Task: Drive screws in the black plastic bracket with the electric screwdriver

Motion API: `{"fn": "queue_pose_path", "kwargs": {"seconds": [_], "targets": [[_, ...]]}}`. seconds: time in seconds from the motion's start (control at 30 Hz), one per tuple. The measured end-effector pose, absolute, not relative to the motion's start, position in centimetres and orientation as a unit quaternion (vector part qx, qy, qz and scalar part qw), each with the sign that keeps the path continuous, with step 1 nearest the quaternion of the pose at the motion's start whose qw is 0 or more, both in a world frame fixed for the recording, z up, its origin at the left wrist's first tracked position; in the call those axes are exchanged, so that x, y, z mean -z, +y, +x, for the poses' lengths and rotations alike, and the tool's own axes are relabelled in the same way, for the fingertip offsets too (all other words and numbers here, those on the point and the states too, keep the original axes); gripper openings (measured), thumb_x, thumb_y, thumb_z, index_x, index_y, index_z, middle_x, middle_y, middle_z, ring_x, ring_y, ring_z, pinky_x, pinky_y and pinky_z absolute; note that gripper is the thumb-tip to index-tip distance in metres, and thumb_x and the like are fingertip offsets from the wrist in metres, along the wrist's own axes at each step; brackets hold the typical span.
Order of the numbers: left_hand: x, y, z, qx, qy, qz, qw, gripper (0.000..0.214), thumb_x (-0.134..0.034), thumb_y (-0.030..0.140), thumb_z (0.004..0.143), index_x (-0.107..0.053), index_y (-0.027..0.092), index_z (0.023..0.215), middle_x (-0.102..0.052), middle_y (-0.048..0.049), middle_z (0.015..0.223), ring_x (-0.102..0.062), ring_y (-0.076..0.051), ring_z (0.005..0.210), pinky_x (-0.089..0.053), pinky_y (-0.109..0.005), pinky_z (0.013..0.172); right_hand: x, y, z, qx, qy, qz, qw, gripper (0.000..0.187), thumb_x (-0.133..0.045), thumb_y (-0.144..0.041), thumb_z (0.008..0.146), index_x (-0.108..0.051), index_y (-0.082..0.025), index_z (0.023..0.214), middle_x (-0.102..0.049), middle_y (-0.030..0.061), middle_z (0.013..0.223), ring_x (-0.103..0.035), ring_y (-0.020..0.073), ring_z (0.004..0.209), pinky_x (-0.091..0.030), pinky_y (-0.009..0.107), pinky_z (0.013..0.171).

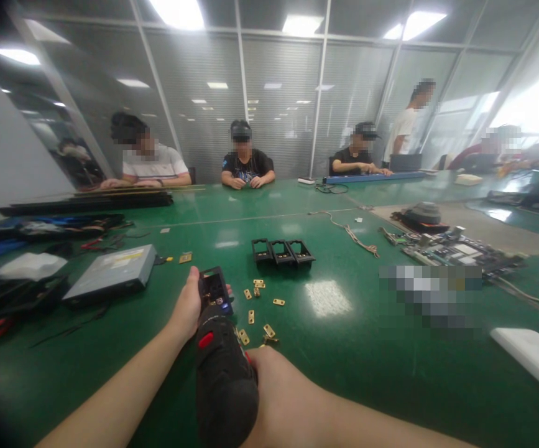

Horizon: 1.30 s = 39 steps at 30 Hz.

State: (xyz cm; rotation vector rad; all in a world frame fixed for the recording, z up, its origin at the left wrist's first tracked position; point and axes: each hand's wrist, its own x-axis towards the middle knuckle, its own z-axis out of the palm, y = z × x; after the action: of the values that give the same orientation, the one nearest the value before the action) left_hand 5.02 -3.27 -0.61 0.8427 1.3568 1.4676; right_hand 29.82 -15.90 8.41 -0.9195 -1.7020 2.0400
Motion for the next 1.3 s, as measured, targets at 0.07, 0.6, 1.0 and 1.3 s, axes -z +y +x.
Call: {"fn": "queue_pose_path", "kwargs": {"seconds": [0.07, 0.6, 1.0, 1.3], "targets": [[0.6, -3.3, 5.0, -0.590, 0.549, 0.347, 0.479, 0.080, -0.054, 0.094, 0.092, -0.080, 0.019, 0.099, -0.086, -0.0166, 0.090, -0.085, -0.037, 0.090, -0.068, -0.046, 0.081, -8.4, -15.9, 29.8, -0.724, -0.594, -0.308, 0.165, 0.055, -0.111, -0.035, 0.046, -0.067, -0.017, 0.075, -0.071, -0.0017, 0.074, -0.064, 0.0138, 0.068, -0.045, 0.022, 0.058], [-0.2, -3.7, 5.4, -0.580, 0.550, 0.344, 0.492, 0.079, -0.051, 0.091, 0.094, -0.079, 0.017, 0.099, -0.085, -0.0162, 0.087, -0.084, -0.036, 0.085, -0.067, -0.044, 0.073, -7.2, -15.8, 30.2, -0.731, -0.600, -0.286, 0.154, 0.044, -0.106, -0.023, 0.055, -0.066, -0.016, 0.073, -0.072, -0.0007, 0.074, -0.067, 0.0151, 0.070, -0.045, 0.022, 0.059], [-0.2, -4.0, 5.6, -0.608, 0.529, 0.343, 0.483, 0.077, -0.056, 0.089, 0.092, -0.076, 0.015, 0.105, -0.085, -0.0157, 0.090, -0.083, -0.033, 0.080, -0.066, -0.042, 0.070, -7.9, -15.7, 29.8, -0.719, -0.610, -0.273, 0.191, 0.048, -0.103, -0.011, 0.050, -0.062, -0.017, 0.074, -0.061, -0.0077, 0.069, -0.049, 0.0098, 0.063, -0.042, 0.023, 0.059], [-0.2, -4.0, 5.5, -0.607, 0.519, 0.338, 0.498, 0.078, -0.058, 0.090, 0.090, -0.075, 0.015, 0.107, -0.085, -0.0150, 0.090, -0.082, -0.031, 0.076, -0.066, -0.041, 0.068, -8.1, -15.9, 29.8, -0.718, -0.608, -0.282, 0.190, 0.047, -0.103, -0.010, 0.054, -0.062, -0.017, 0.074, -0.060, -0.0082, 0.069, -0.046, 0.0091, 0.063, -0.042, 0.023, 0.061]]}}
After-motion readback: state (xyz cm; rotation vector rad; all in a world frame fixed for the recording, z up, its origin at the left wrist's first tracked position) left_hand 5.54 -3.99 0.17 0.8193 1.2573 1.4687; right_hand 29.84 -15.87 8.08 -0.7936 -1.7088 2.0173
